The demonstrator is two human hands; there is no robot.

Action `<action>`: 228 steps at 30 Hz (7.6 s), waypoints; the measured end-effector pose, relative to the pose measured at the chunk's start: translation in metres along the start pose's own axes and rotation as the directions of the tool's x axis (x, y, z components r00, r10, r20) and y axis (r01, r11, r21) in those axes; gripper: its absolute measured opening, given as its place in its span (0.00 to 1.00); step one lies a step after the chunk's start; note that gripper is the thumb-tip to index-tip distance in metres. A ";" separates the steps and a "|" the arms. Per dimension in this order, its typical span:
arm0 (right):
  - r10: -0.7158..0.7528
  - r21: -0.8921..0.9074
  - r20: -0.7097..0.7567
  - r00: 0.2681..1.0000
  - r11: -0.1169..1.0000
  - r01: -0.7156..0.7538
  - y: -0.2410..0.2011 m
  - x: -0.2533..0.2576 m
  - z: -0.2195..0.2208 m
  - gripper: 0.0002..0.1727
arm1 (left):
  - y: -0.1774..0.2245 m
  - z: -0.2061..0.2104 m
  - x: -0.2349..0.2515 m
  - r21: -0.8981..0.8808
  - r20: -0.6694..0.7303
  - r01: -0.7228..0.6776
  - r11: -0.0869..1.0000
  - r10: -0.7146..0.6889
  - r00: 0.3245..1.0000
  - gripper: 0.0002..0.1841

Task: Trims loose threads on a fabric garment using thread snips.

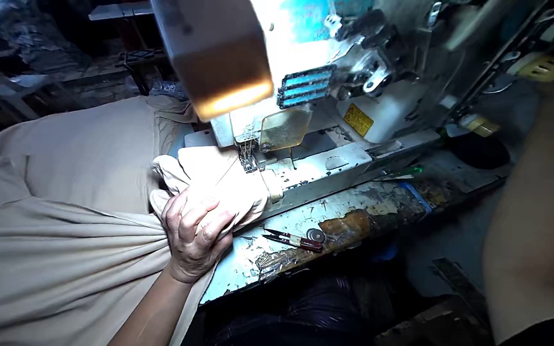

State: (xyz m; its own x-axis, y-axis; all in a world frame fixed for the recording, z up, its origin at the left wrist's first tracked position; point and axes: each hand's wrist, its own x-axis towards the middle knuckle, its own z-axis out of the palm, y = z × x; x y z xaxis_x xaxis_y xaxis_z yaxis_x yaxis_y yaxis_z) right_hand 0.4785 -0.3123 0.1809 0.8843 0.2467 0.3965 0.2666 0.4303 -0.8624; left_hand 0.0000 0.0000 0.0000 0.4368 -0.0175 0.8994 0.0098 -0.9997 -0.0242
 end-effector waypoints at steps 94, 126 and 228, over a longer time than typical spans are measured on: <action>0.185 0.135 0.618 0.764 0.933 -0.334 0.080 -0.411 0.236 0.03 | 0.075 -0.150 0.011 -0.305 0.561 0.876 0.374 -0.672 0.483 0.04; 0.160 -0.127 0.784 0.600 0.987 -0.098 0.060 -0.447 0.217 0.16 | 0.083 -0.145 0.004 -0.381 0.564 0.902 0.203 -0.722 0.401 0.08; 0.166 -0.229 0.765 0.623 0.973 0.022 0.056 -0.443 0.196 0.16 | 0.085 -0.134 -0.011 -0.413 0.596 0.850 0.327 -0.609 0.524 0.06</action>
State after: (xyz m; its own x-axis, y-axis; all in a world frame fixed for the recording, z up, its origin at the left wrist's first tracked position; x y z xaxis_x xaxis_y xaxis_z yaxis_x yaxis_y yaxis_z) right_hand 0.0271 -0.2272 0.0184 0.3019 0.8891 0.3440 0.3666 0.2249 -0.9028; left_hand -0.1245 -0.0877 0.0466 0.7585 0.6114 0.2257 0.0028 -0.3494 0.9370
